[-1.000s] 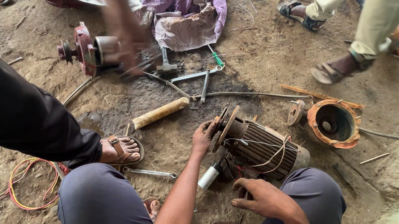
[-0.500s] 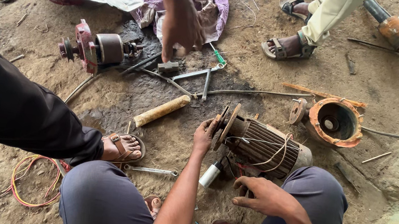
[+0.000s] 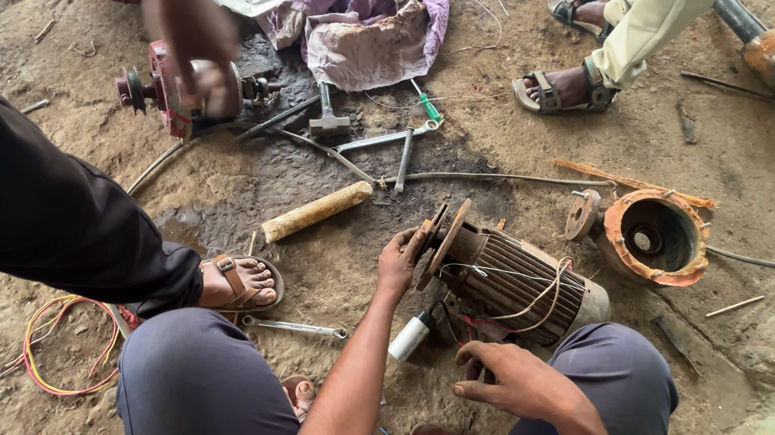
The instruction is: The person sits on the ground repairing an electric motor, using their hands to wind and secure wire around the motor's housing and adjust its components. They continue manipulating the wiring and motor parts, then reach toward other motor parts on the ground at the end.
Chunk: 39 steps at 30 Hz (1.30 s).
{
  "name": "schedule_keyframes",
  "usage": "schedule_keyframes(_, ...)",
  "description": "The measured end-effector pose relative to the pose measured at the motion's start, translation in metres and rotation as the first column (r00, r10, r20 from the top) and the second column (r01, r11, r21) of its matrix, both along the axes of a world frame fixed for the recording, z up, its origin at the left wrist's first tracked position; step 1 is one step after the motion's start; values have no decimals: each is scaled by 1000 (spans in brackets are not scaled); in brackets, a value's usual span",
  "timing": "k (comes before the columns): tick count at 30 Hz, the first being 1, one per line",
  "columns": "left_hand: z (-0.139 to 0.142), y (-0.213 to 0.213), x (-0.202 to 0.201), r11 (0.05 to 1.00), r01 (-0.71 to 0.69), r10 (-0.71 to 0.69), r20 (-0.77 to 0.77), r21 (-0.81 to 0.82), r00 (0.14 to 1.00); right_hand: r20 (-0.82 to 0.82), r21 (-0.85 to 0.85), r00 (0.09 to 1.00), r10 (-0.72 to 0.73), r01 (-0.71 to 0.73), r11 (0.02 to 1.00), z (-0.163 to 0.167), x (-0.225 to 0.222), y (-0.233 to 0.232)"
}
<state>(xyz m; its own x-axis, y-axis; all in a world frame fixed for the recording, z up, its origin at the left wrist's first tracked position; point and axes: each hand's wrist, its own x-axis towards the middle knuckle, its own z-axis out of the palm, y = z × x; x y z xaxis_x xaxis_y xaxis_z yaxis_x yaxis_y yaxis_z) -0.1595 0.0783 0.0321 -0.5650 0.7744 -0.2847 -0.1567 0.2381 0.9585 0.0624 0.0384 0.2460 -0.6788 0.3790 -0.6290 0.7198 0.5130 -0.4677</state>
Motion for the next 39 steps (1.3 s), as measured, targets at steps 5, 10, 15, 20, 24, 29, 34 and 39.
schedule_keyframes(5, -2, -10, 0, 999, -1, 3, 37, -41, 999, -8, -3, 1000, -5, 5, 1000, -4, 0, -9)
schedule_keyframes(10, -3, -12, 0, 999, -36, 36, 0, 28, 999, -2, -19, 1000, -23, 23, 1000, -6, 1, -8)
schedule_keyframes(15, -15, -4, 2, 996, -87, 87, -16, 19, 996, -33, -36, 999, -23, 22, 999, -8, 0, -2)
schedule_keyframes(20, -20, -1, 3, 980, -127, 106, 134, 155, 985, -15, -42, 999, -52, 52, 998, -8, -6, 0)
schedule_keyframes(24, -15, -3, 0, 990, -92, 87, 48, 107, 995, -198, 21, 980, -34, 39, 999, -31, 3, 8)
schedule_keyframes(29, -7, 5, 5, 957, -230, 256, -143, 174, 956, -425, -257, 636, -644, 597, 760, -85, 42, 45)
schedule_keyframes(34, 35, 28, 15, 945, -154, 295, -546, 289, 784, -742, 511, 665, -78, 637, 577, -79, 85, 89)
schedule_keyframes(39, 107, 57, 44, 874, 442, -160, -739, 203, 654, -711, -275, 143, -689, 845, 459, -73, 50, 120)
